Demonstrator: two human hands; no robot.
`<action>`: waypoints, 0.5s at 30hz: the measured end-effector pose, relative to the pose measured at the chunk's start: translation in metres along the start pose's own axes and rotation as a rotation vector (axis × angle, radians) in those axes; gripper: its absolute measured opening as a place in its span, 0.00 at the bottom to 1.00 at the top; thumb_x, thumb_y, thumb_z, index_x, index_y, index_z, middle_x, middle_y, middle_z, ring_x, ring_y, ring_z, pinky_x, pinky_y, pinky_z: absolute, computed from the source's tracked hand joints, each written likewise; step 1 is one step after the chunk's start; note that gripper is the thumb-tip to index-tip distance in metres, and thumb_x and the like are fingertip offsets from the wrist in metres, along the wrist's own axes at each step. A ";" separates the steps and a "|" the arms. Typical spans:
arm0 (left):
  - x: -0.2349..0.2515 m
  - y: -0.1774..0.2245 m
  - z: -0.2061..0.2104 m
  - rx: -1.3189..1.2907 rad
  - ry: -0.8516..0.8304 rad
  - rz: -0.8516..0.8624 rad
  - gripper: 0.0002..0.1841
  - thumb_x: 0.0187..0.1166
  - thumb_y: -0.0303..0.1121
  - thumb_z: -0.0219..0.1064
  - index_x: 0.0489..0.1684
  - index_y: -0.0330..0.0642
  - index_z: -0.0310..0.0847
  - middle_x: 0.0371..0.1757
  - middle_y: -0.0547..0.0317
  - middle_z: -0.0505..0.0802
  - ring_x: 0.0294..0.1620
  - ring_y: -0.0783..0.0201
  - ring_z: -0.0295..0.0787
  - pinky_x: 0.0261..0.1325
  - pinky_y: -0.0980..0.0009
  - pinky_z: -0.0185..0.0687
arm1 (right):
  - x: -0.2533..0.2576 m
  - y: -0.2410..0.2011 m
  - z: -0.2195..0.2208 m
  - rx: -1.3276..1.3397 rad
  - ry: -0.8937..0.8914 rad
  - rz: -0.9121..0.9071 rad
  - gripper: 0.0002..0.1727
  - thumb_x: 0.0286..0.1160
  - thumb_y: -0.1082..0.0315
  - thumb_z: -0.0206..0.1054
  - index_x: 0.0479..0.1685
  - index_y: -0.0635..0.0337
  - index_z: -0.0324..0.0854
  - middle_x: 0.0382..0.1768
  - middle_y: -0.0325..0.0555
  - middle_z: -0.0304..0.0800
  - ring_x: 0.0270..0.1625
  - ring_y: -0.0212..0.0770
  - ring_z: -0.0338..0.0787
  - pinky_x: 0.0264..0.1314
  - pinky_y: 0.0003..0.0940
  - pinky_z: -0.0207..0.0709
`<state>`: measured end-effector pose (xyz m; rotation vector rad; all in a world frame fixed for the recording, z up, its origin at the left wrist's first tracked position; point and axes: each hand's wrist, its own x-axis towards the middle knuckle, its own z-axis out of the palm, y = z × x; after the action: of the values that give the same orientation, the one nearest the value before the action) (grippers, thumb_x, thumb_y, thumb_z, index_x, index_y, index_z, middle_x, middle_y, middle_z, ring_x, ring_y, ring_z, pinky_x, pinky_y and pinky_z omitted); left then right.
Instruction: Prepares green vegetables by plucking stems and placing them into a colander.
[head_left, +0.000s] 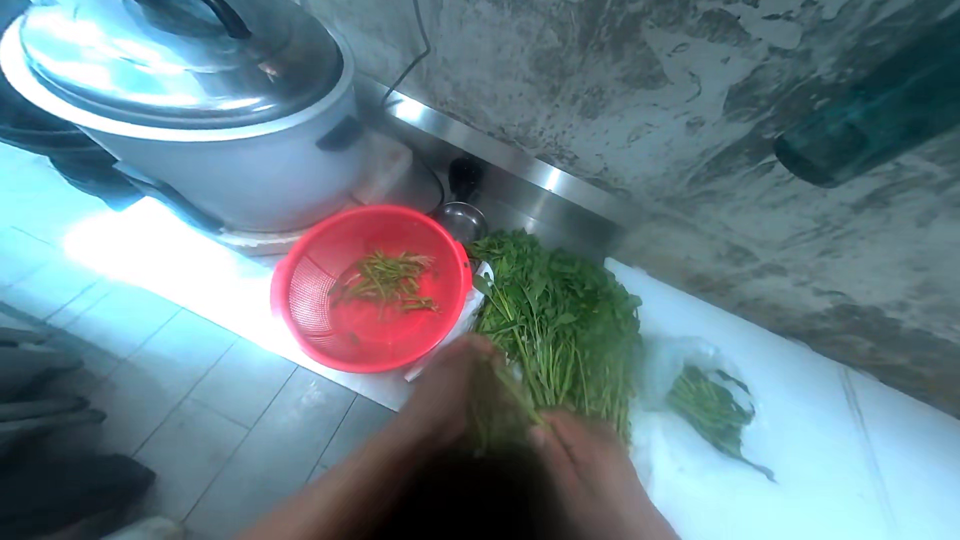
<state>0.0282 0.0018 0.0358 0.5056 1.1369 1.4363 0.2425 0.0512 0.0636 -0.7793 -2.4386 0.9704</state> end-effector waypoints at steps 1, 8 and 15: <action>0.006 0.006 0.000 -0.133 0.101 0.000 0.19 0.94 0.34 0.41 0.46 0.38 0.80 0.37 0.54 0.93 0.36 0.59 0.94 0.43 0.61 0.93 | 0.000 -0.002 0.000 -0.018 0.012 -0.028 0.20 0.92 0.52 0.54 0.44 0.56 0.85 0.22 0.38 0.83 0.21 0.29 0.80 0.24 0.28 0.77; 0.002 0.012 -0.021 0.882 -0.213 0.755 0.22 0.95 0.45 0.40 0.50 0.43 0.79 0.75 0.59 0.85 0.88 0.54 0.66 0.90 0.49 0.62 | 0.009 -0.002 -0.018 0.204 -0.278 0.323 0.17 0.89 0.52 0.58 0.41 0.51 0.87 0.20 0.33 0.78 0.21 0.29 0.74 0.24 0.29 0.70; -0.004 0.001 -0.010 1.149 -0.408 0.642 0.21 0.94 0.42 0.44 0.60 0.40 0.81 0.44 0.50 0.92 0.43 0.56 0.92 0.46 0.55 0.89 | 0.015 0.003 -0.026 0.440 -0.299 0.523 0.13 0.84 0.55 0.66 0.52 0.53 0.87 0.25 0.36 0.86 0.21 0.31 0.82 0.23 0.29 0.78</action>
<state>0.0201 -0.0050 0.0339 2.0086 1.4429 0.9507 0.2458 0.0752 0.0811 -1.1974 -2.1453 1.8586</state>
